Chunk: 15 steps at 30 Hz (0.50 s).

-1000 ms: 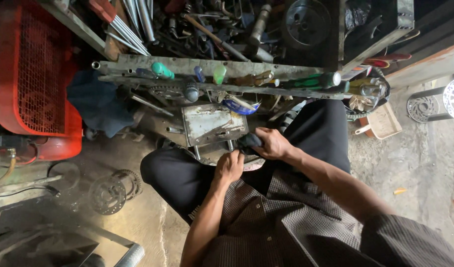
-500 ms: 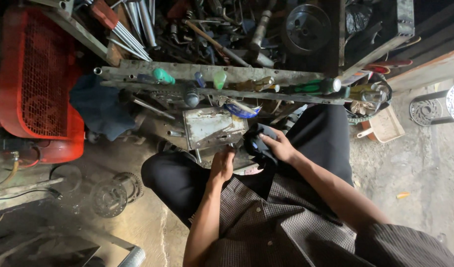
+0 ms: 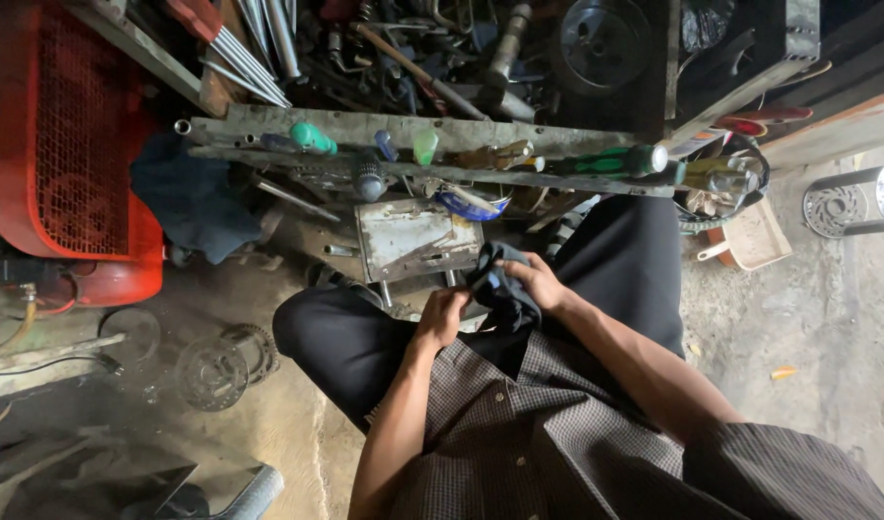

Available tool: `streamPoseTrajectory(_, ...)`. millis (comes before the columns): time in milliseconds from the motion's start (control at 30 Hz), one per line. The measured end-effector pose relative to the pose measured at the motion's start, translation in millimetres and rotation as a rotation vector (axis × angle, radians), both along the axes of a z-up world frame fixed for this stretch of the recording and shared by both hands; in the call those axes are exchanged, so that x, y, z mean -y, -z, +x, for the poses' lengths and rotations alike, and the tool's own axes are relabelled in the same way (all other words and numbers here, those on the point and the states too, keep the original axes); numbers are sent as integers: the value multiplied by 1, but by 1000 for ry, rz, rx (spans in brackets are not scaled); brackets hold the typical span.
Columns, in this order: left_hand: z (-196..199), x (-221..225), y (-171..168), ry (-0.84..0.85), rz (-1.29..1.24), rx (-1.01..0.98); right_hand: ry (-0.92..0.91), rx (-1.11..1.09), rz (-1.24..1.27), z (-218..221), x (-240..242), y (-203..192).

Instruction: Cleaning a motorcycle engine component using a rag and a thin cleaning wire tool.

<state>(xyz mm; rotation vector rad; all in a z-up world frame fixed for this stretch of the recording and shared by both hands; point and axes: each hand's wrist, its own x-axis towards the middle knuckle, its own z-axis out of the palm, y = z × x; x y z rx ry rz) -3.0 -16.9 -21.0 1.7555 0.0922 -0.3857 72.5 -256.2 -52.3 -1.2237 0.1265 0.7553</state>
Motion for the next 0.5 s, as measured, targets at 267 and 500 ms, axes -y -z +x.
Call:
streamPoseTrajectory(267,6,9,14,-43,-82,-40,180,259,-101,11,-12,-32)
streamPoseTrajectory(500,8,14,2,-83,143,74,127,-360,475,3,-12,-33)
